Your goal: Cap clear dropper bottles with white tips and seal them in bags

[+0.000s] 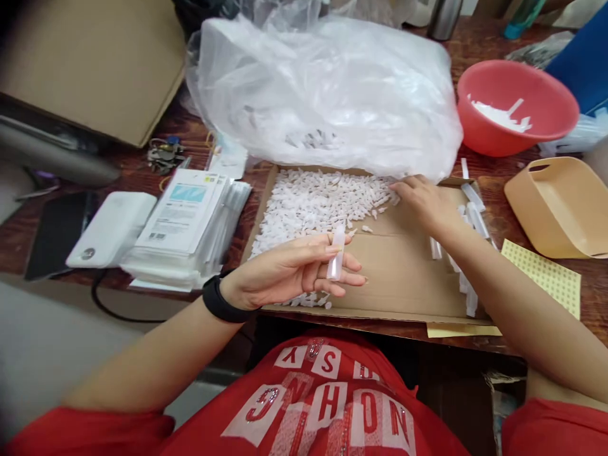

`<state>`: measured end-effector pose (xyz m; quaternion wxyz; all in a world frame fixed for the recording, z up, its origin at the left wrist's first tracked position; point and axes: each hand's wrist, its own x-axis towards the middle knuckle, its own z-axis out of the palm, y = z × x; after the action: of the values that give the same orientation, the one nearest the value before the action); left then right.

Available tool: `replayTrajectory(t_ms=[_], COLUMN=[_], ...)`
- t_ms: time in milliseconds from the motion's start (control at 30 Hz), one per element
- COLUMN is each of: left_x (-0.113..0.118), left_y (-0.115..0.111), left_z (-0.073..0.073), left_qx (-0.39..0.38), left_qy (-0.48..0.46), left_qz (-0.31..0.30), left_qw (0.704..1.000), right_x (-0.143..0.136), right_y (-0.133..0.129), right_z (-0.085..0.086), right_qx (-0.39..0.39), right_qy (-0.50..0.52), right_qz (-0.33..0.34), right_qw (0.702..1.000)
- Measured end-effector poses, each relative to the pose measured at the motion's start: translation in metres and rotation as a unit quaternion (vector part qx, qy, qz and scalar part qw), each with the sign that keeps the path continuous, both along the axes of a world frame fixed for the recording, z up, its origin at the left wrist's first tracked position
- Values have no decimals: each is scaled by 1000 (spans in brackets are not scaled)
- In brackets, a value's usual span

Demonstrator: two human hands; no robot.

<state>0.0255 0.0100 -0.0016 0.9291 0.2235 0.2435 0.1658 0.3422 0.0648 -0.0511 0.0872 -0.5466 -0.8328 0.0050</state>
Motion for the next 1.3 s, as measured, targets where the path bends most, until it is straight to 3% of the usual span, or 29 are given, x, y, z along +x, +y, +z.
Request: replayTrajectory(t_ms=[133,300,500,600,767,900,1033,1133,1233,1300], left_x=[-6,-12,-19,-20,-17,-19,-22,-24,-26,-26], left_y=[-8,-15,-22,-25,-30,-35,-37,-37,-38,-40], left_z=[-7,-12,-15,-12,-5,-6,-6,-2,4,7], left_qx=[-55,-31,107,181,232,238,244,264,376,443], left_qy=[-55,-19,78,107,117,149,150,152,209,233], left_qz=[14,32,21,0,-32,-44,-37,-49,-80,-96], left_qw=[997,999,991,978,965,959,958,951,899,860], right_x=[-6,-5,-10,-30,-66,-71,-67,-72,-81,-84], right_y=[3,-4,-17,-27,-42,-46,-61,-86,-114,-127], right_z=[1,9,26,30,9,-3,17,40,57,64], right_qx=[14,-29,-165,-145,-115,-89,-101,-153,-179,-170], right_qy=[-41,-64,36,104,152,149,216,350,434,448], right_qz=[-35,-49,-39,-36,52,39,9,-14,8,42], right_qw=[998,996,985,983,980,984,971,924,883,877])
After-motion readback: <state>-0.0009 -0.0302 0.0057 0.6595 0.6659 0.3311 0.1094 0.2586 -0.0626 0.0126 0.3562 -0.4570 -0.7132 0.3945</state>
